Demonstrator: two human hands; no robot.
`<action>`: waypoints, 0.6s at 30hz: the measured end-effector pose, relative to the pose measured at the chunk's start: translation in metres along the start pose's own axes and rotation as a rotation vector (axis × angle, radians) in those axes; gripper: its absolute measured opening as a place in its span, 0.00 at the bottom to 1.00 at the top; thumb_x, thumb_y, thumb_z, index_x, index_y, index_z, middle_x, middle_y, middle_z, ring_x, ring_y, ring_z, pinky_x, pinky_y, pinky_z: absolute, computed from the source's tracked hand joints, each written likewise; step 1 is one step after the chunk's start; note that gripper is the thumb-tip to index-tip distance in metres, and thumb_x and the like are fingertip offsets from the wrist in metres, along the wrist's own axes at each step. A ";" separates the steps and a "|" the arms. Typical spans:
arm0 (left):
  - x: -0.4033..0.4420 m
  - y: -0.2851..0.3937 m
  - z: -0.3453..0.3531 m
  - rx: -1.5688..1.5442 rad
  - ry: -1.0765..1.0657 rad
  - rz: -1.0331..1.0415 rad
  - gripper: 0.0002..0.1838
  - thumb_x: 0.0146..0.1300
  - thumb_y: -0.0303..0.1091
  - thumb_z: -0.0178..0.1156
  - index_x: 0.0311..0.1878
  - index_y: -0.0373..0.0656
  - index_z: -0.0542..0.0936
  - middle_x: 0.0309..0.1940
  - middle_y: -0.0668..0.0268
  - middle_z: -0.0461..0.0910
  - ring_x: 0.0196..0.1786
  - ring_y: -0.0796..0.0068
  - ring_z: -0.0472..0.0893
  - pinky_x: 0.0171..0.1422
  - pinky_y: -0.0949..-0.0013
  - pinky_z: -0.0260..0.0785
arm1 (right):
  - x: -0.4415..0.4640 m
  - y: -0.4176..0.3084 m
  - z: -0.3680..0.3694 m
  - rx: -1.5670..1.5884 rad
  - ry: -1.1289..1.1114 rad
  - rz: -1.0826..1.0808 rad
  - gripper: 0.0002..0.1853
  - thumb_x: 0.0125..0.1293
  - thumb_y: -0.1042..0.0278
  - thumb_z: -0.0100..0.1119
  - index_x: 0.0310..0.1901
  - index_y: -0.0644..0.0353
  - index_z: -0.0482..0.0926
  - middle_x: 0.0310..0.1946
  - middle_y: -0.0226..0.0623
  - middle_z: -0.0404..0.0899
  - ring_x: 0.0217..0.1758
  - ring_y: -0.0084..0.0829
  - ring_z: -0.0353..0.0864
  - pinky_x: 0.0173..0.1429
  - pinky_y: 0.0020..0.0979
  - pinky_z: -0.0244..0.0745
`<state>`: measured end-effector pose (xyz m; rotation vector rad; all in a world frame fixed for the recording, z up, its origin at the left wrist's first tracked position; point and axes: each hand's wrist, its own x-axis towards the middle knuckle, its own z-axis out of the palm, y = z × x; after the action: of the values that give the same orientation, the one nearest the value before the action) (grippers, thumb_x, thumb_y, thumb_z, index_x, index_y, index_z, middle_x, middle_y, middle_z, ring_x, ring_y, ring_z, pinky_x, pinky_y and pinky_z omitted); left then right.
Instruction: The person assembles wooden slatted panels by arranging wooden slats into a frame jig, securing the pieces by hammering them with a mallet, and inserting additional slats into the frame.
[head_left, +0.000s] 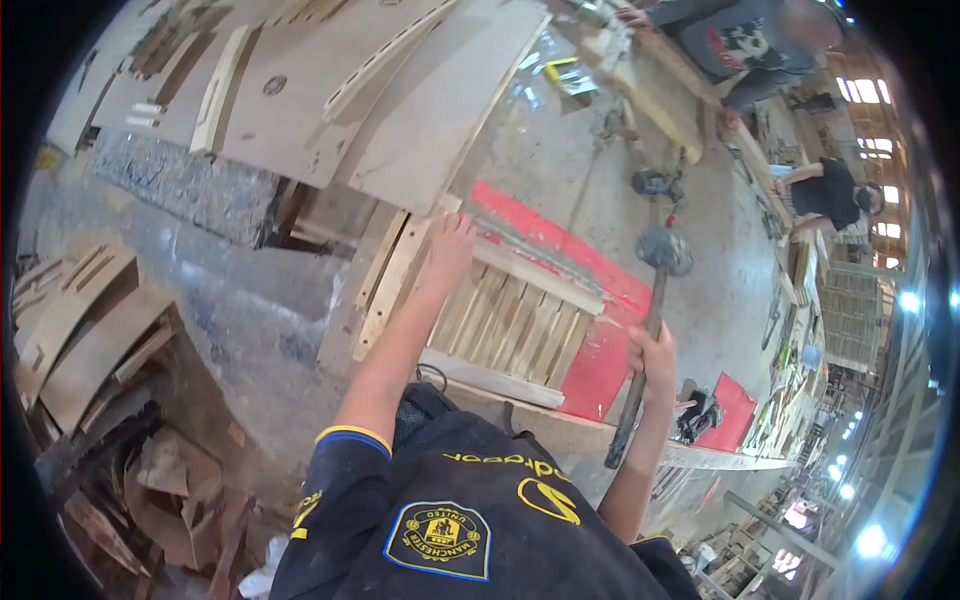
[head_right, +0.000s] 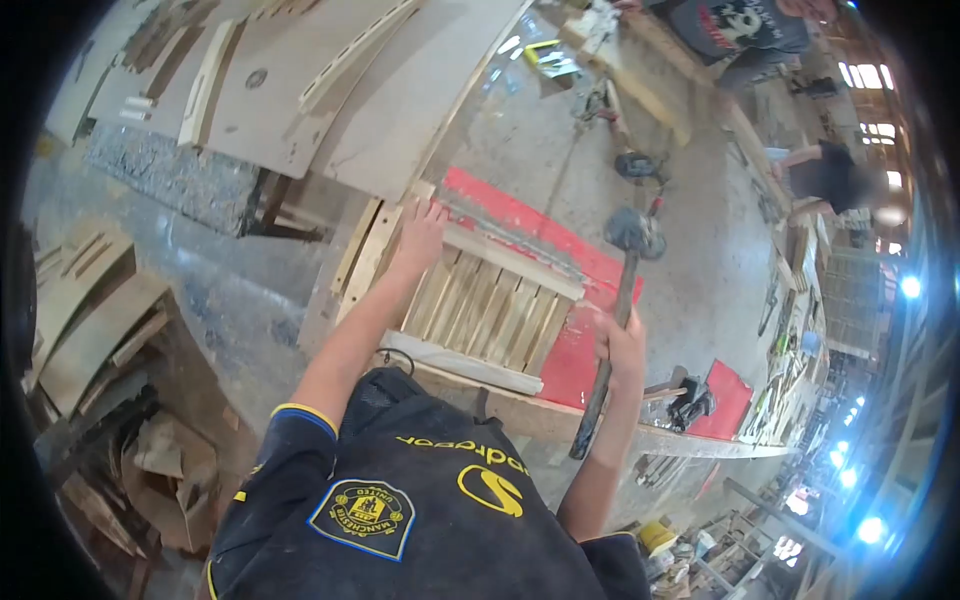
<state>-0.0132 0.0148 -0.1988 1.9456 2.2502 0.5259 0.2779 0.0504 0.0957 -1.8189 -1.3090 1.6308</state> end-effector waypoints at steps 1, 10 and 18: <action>-0.002 0.012 0.004 -0.003 -0.029 0.029 0.24 0.54 0.35 0.59 0.56 0.42 0.75 0.58 0.58 0.74 0.68 0.56 0.66 0.78 0.51 0.48 | -0.010 0.016 -0.014 0.006 0.071 -0.032 0.12 0.61 0.71 0.61 0.43 0.55 0.69 0.18 0.21 0.62 0.14 0.15 0.62 0.15 0.21 0.58; -0.025 0.092 0.047 -0.200 0.052 -0.019 0.35 0.52 0.34 0.57 0.67 0.39 0.68 0.67 0.57 0.67 0.74 0.54 0.59 0.79 0.53 0.45 | 0.016 0.284 -0.104 0.217 0.334 -0.140 0.07 0.61 0.71 0.59 0.38 0.58 0.72 0.17 0.25 0.65 0.15 0.20 0.66 0.19 0.26 0.66; -0.024 0.089 0.050 -0.154 0.049 0.011 0.32 0.51 0.33 0.58 0.63 0.39 0.72 0.62 0.59 0.71 0.69 0.57 0.64 0.76 0.54 0.52 | -0.023 0.280 -0.086 0.394 -0.062 0.526 0.02 0.61 0.74 0.55 0.34 0.59 0.72 0.18 0.27 0.68 0.11 0.21 0.64 0.16 0.28 0.61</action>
<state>0.0896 0.0098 -0.2183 1.8909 2.1572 0.7329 0.4673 -0.0827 -0.0852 -1.9609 -0.4811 2.0402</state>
